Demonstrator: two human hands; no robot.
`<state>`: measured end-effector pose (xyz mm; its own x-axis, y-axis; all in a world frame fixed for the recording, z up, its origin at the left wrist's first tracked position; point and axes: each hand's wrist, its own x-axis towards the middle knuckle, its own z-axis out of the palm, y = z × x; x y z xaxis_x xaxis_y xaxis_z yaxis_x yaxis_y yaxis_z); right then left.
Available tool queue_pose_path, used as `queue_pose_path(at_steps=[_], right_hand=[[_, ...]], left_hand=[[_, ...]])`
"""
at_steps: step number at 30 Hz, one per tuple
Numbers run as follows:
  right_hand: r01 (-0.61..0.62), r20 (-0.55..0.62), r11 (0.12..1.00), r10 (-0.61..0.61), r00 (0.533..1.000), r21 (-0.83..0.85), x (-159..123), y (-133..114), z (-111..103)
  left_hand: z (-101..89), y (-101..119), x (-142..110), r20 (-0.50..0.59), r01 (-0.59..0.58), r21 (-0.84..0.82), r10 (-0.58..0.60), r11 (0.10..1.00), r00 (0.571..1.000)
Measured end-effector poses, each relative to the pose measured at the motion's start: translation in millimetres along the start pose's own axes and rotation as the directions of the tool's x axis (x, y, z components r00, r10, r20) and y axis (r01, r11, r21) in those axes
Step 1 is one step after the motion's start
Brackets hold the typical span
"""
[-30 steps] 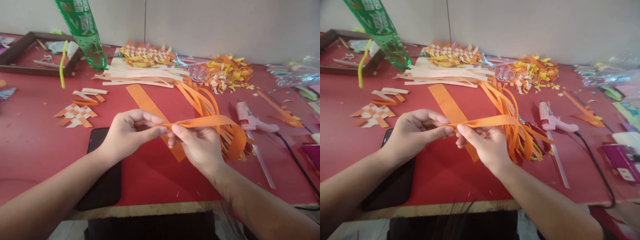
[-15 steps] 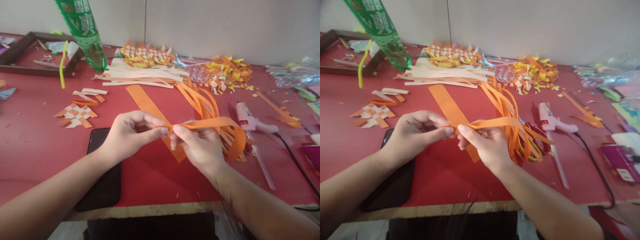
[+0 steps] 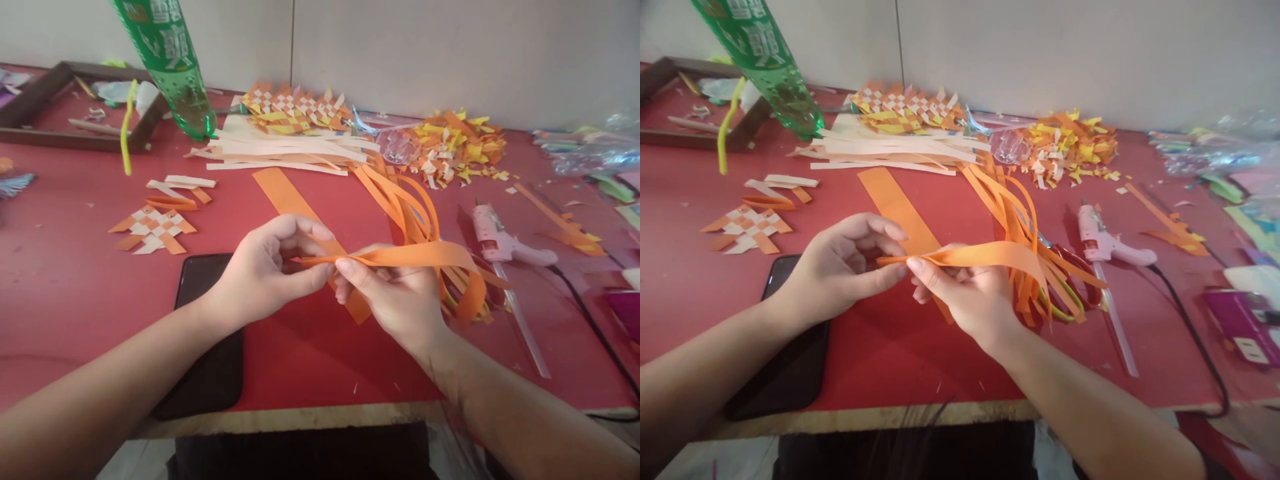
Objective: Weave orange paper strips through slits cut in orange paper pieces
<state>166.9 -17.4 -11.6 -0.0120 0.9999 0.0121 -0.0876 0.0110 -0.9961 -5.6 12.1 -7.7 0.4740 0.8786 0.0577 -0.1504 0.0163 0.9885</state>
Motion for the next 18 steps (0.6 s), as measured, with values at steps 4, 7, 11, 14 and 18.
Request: queue_pose_path(at_steps=[4, 7, 11, 14, 18], right_hand=[[-0.001, -0.022, 0.996, 0.003, 1.000, 0.084, 4, 2, -5], [0.045, -0.113, 0.995, -0.034, 0.993, 0.093, 10, 3, -14], [0.075, -0.153, 0.995, -0.065, 0.986, 0.061, 13, 4, -19], [0.043, -0.049, 0.997, -0.040, 0.998, 0.069, 9, 5, -14], [0.010, 0.072, 0.996, -0.017, 0.997, 0.088, 5, 8, -9]], left_hand=[[-1.4, 3, 2, -0.139, 0.043, -0.019, -0.046, 0.999, 0.989], [-4.9, 4, 5, -0.258, 0.036, -0.053, -0.048, 0.998, 0.965], [-7.0, 1, 6, -0.290, 0.001, -0.081, -0.025, 0.997, 0.957], [-4.9, -1, 4, -0.168, 0.037, 0.006, -0.035, 0.999, 0.985], [-2.3, -2, 2, -0.095, 0.052, 0.058, -0.046, 0.997, 0.994]])
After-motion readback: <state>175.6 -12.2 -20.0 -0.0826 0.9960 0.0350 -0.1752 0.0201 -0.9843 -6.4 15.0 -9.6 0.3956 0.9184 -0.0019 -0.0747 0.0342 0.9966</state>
